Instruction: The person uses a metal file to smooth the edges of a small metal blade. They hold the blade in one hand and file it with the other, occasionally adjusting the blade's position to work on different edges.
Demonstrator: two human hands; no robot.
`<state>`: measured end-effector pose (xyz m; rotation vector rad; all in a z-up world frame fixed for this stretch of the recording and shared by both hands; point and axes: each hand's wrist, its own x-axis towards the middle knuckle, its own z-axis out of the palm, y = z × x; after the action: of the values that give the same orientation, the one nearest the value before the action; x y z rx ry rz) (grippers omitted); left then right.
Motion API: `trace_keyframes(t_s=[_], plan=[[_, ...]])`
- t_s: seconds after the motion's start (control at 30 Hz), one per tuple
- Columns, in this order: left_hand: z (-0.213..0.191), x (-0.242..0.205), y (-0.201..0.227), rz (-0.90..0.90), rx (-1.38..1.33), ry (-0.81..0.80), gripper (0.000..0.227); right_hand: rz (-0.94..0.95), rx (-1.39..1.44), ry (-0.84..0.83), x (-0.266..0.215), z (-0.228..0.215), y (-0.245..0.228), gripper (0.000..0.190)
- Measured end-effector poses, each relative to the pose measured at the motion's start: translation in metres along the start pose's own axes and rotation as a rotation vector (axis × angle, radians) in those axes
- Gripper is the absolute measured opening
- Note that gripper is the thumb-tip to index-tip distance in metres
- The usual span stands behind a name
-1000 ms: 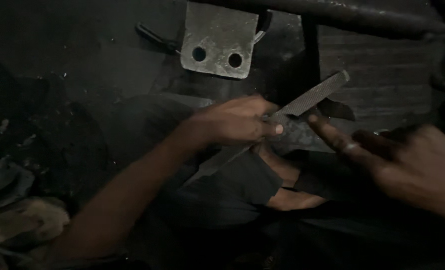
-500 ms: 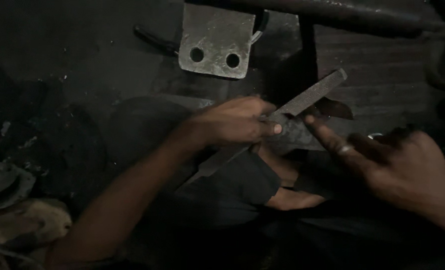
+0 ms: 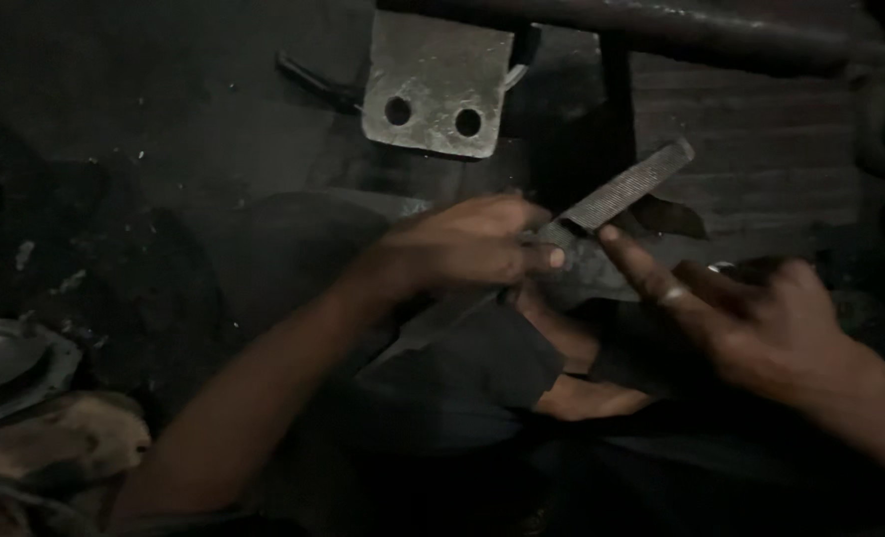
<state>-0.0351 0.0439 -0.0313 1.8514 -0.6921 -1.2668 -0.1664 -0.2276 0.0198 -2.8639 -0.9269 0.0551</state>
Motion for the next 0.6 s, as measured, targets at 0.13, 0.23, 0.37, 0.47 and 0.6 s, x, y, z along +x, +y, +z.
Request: trace_keyframes(t_s=[0.13, 0.23, 0.37, 0.47, 0.6], plan=[[0.0, -0.001, 0.008, -0.046, -0.033, -0.007, 0.076, 0.048, -0.082, -0.14, -0.003, -0.002, 0.002, 0.075], [-0.002, -0.002, 0.01, -0.033, 0.066, 0.015, 0.074, 0.052, -0.073, -0.108, 0.003, -0.002, 0.0, 0.073], [-0.001, -0.001, 0.016, 0.021, 0.008, -0.024, 0.063, 0.035, -0.128, -0.134, 0.001, 0.005, -0.002, 0.081], [0.0, -0.002, 0.02, -0.024, 0.111, 0.049, 0.062, 0.026, -0.072, -0.055, -0.003, 0.005, 0.0, 0.077], [-0.002, -0.008, 0.021, -0.077, 0.118, 0.006, 0.056, 0.057, -0.133, -0.145, -0.003, 0.004, -0.001, 0.077]])
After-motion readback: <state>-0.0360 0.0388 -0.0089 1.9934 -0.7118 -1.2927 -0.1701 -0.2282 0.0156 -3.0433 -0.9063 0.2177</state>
